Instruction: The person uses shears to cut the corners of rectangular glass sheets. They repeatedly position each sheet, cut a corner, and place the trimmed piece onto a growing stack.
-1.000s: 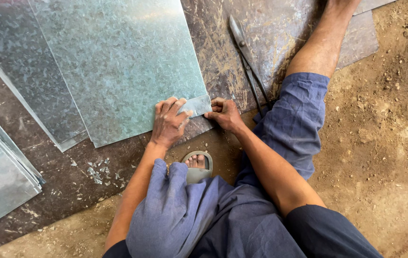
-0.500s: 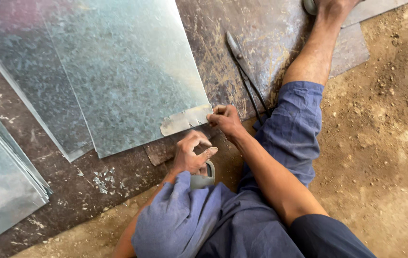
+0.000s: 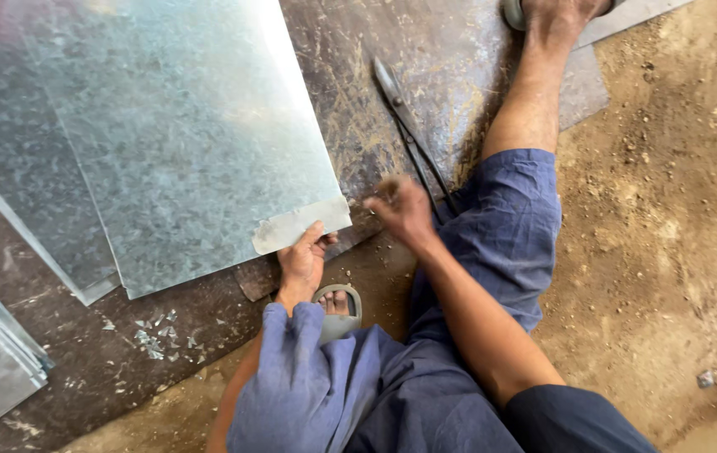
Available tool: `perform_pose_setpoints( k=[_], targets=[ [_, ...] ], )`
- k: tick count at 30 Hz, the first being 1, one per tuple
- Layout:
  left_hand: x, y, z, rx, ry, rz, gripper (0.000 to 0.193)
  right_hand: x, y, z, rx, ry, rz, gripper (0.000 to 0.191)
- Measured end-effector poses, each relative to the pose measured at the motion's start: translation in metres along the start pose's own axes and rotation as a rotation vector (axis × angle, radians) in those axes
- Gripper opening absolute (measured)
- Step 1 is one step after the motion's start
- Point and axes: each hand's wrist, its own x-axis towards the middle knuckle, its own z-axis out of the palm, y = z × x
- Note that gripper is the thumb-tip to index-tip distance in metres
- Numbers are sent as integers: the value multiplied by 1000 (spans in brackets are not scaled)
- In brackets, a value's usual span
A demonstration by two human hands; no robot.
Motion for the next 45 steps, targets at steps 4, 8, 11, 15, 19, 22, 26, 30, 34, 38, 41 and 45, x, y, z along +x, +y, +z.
perform_pose_setpoints(
  k=[4,8,11,15,19,22,26,30,34,38,41,45],
  targets=[
    [3,-2,-3,9,-5,16,27,11,43,-46,-464,323,-264,29],
    [2,2,-3,16,-29,19,27,36,62,-57,-437,64,-185,34],
    [-1,5,-3,-12,-45,49,31,31,49,-57,-53,-228,-201,22],
    [-2,2,-7,-1,-66,-27,41,-13,22,-50,859,-372,211,18],
    [-1,-3,-10,38,-112,-31,39,-55,-11,-41,195,-241,169,38],
    [-6,-2,-8,30,-121,-5,42,-76,-13,-42,281,-65,-14,33],
    [-7,1,7,27,-77,-41,47,-85,13,-30,316,-269,466,49],
    [11,7,20,-19,-53,-28,54,-103,46,-4,780,-365,534,22],
    [43,17,27,-65,-79,-55,45,-141,60,13,786,-469,771,37],
    [64,15,36,-121,-131,-67,37,-164,52,20,642,-519,737,42],
    [68,11,39,-135,-132,-72,34,-168,44,19,611,-559,755,44],
    [69,8,36,-151,-117,-89,34,-161,40,19,537,-549,690,44]
  ],
)
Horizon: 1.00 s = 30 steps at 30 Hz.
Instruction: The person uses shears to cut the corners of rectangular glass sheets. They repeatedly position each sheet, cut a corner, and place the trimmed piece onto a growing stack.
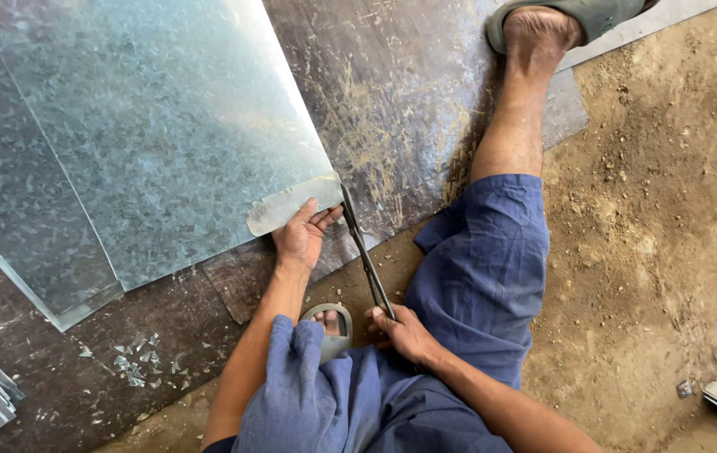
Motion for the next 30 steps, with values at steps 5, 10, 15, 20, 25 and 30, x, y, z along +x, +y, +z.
perform_pose_setpoints(
  k=[5,10,15,20,25,30],
  targets=[
    [0,1,-2,6,0,27,35,5,-10,-1,-65,31,19,44],
    [-2,2,-1,-3,-6,-3,33,5,-20,-4,-145,49,-76,42],
    [-3,2,1,9,-13,38,36,5,-28,-3,-291,128,-7,50],
    [-3,3,2,28,-6,41,35,7,-27,0,-541,253,-183,53],
    [-2,2,-2,-6,12,7,32,15,-18,1,-544,282,-165,56],
    [-2,0,-3,61,-9,50,34,18,-15,-1,-384,166,-115,51]
  ],
)
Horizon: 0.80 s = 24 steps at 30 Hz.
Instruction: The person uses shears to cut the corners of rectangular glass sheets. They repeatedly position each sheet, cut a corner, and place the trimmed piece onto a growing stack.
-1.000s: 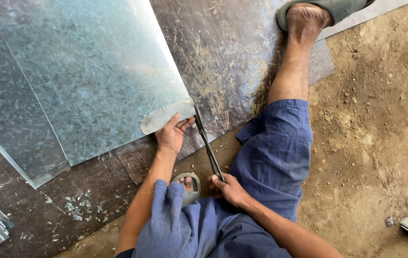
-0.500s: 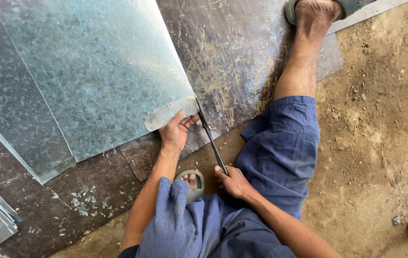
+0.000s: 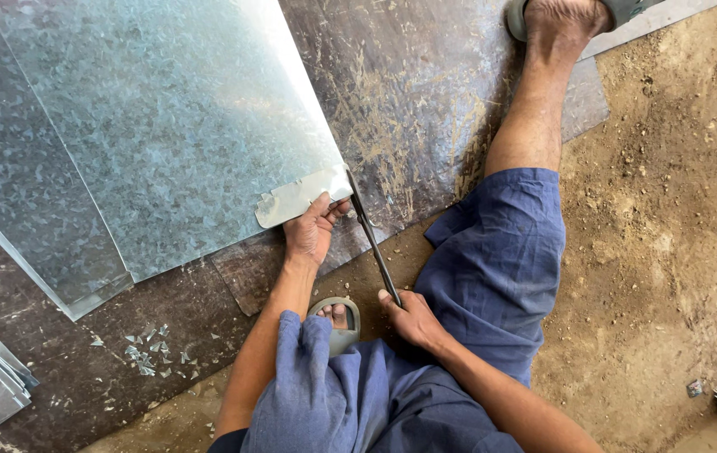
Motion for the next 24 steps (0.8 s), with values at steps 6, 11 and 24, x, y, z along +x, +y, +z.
perform_pose_setpoints(
  k=[6,11,24],
  targets=[
    [-1,4,9,24,91,-8,56,7,-16,-2,281,-121,132,43],
    [-2,8,15,48,94,0,65,7,-28,-6,36,-68,29,53],
    [1,5,10,43,97,0,66,11,-24,-6,-28,-76,14,57]
  ],
)
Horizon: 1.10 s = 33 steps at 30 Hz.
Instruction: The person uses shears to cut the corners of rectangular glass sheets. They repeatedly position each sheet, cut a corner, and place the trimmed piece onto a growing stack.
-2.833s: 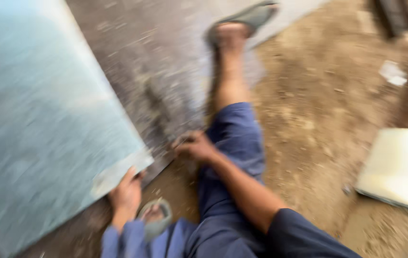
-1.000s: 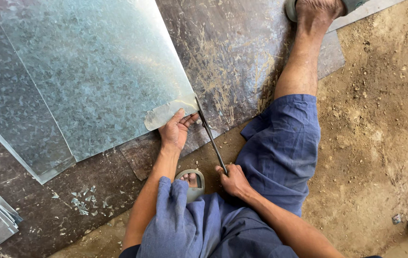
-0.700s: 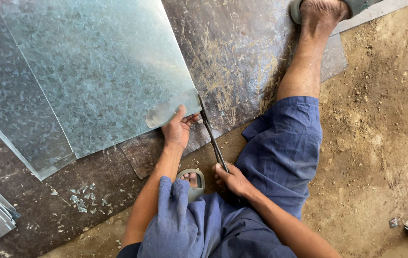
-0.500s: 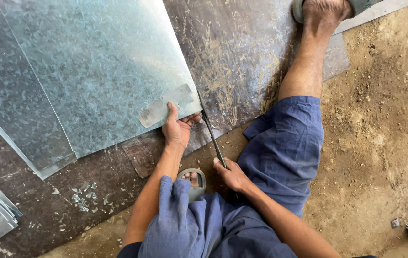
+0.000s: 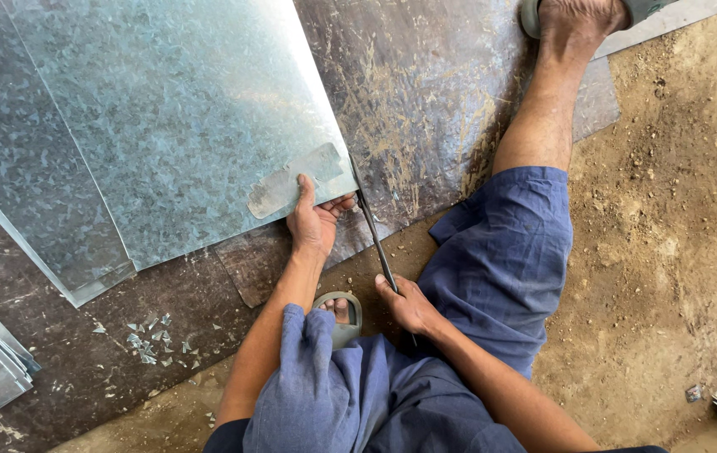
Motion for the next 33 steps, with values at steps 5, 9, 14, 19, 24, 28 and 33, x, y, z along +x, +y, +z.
perform_pose_setpoints(
  k=[5,9,14,19,24,28,33],
  targets=[
    [-7,8,8,-20,-12,13,60,-19,21,-10,478,-221,184,52],
    [-18,21,15,49,95,177,49,-38,43,-12,586,-217,242,50],
    [-51,61,-8,90,-93,430,51,-22,38,-28,459,-115,-46,46],
    [-89,111,-72,169,40,299,59,13,4,-92,-209,-241,-301,52],
    [-95,124,-114,465,498,375,39,57,-33,-129,-678,-513,-390,66],
    [-86,136,-136,541,569,341,23,78,-69,-123,-790,-728,-254,63],
    [-82,145,-152,481,507,272,27,92,-116,-86,-966,-794,-10,69]
  ],
)
